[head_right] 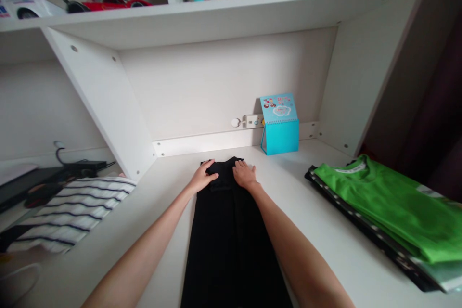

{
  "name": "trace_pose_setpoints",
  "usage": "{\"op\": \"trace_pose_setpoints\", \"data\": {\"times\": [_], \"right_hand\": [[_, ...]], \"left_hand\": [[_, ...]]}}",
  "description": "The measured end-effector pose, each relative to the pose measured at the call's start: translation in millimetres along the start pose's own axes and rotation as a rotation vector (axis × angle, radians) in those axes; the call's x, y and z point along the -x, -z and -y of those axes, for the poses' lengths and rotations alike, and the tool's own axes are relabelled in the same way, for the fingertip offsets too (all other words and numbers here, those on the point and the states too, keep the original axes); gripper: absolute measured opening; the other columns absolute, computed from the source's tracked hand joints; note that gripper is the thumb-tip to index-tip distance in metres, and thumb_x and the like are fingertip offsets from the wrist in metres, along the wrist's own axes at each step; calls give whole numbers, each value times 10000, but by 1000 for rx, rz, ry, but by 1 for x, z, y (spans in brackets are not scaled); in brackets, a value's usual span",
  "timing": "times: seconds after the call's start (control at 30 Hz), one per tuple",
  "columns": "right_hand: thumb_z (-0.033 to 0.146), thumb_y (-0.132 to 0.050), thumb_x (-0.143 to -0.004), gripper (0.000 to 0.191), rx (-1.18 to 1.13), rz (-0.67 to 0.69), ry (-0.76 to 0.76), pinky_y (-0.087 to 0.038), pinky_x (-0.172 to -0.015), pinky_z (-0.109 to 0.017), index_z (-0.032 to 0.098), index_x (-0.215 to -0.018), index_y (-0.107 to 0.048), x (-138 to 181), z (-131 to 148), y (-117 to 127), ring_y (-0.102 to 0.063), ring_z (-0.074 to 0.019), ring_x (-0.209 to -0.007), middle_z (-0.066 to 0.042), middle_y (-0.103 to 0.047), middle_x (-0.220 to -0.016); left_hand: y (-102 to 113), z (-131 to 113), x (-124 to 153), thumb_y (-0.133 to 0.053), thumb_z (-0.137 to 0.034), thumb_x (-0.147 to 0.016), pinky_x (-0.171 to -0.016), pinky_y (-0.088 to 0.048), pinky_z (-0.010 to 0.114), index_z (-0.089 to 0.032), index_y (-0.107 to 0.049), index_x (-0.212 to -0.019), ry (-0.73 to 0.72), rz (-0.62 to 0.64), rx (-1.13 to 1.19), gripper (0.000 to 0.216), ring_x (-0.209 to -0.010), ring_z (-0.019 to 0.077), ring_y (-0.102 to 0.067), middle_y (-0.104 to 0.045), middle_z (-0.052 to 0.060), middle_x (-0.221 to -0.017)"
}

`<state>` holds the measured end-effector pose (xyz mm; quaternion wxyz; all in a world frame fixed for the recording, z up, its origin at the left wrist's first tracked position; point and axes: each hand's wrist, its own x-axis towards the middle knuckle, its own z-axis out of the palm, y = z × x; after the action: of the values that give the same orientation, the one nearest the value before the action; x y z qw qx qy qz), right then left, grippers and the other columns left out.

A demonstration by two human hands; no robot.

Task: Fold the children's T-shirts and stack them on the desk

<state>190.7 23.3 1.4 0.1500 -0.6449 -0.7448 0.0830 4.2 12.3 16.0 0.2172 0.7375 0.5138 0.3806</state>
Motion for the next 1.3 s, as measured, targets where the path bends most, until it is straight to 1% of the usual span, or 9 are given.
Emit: {"op": "trace_pose_setpoints", "data": {"times": [0.17, 0.3, 0.43, 0.57, 0.73, 0.83, 0.97, 1.1, 1.3], "right_hand": [[284, -182, -928, 467, 10, 29, -13, -170, -980, -633, 169, -1369, -283, -2, 0, 2, -190, -225, -1329, -91, -245, -1450], [295, -163, -927, 477, 21, 44, -17, -172, -982, -624, 174, -1378, -264, -2, 0, 2, -164, -222, -1335, -93, -222, -1458], [307, -154, -928, 479, 28, 55, -23, -177, -975, -624, 184, -1377, -265, -2, -1, 2, -162, -223, -1335, -92, -212, -1461], [321, -162, -926, 490, 35, 57, -27, -184, -964, -631, 173, -1382, -259, -2, 0, 3, -167, -240, -1331, -103, -218, -1457], [286, -176, -924, 489, 55, 7, 22, -159, -1009, -582, 151, -1387, -253, 1, 7, 6, -146, -229, -1337, -101, -211, -1460], [262, -213, -919, 488, 65, 1, 82, -165, -1063, -439, 143, -1389, -261, 1, 10, 5, -116, -182, -1347, -75, -192, -1470], [335, -246, -913, 527, 68, 50, 51, -212, -1041, -432, 125, -1397, -247, -2, 9, 2, -176, -204, -1334, -97, -220, -1459], [393, -214, -913, 553, 74, 71, -22, -179, -1001, -560, 142, -1406, -209, -5, 10, 2, -173, -233, -1330, -120, -204, -1460], [524, -226, -885, 611, 71, 99, -51, -151, -981, -608, 232, -1419, -178, -10, 14, 3, -165, -259, -1326, -87, -187, -1468]], "left_hand": [[8, -4, 2, -686, -198, -665, -1061, -270, 369, -213, -401, -1328, -53, 78, -38, 722, -1300, 256, -291, -326, 83, -1417], [7, -6, 3, -699, -162, -638, -1031, -321, 362, -195, -391, -1327, -1, 66, 15, 756, -1292, 264, -301, -317, 104, -1417], [6, -7, 4, -677, -153, -662, -795, -506, 306, -171, -367, -1322, 210, 84, 75, 729, -1082, 244, -533, -425, 138, -1329], [13, -14, 5, -678, -197, -671, -591, -527, 267, -108, -464, -1211, 323, 210, -25, 587, -779, 202, -646, -492, 179, -1230], [12, -21, 8, -504, -302, -826, -932, -410, 356, -162, -498, -1206, 85, -80, -515, 405, -1109, 270, -518, -349, 144, -1370], [2, -11, 9, -403, -363, -872, -1040, -279, 353, -148, -400, -1309, -55, -3, -624, 487, -1301, 269, -282, -288, 128, -1428], [-7, 8, 10, -325, -563, -845, -1047, -179, 497, -163, -313, -1371, 102, 170, -613, 661, -1335, 336, -153, -232, 143, -1452], [-8, 11, 10, -303, -619, -816, -1016, -79, 603, -186, -277, -1389, 165, 131, -602, 718, -1334, 361, -130, -192, 138, -1462], [-8, 8, 12, -276, -661, -797, -972, 2, 673, -192, -261, -1395, 205, 116, -616, 760, -1330, 372, -130, -175, 139, -1466]]}}
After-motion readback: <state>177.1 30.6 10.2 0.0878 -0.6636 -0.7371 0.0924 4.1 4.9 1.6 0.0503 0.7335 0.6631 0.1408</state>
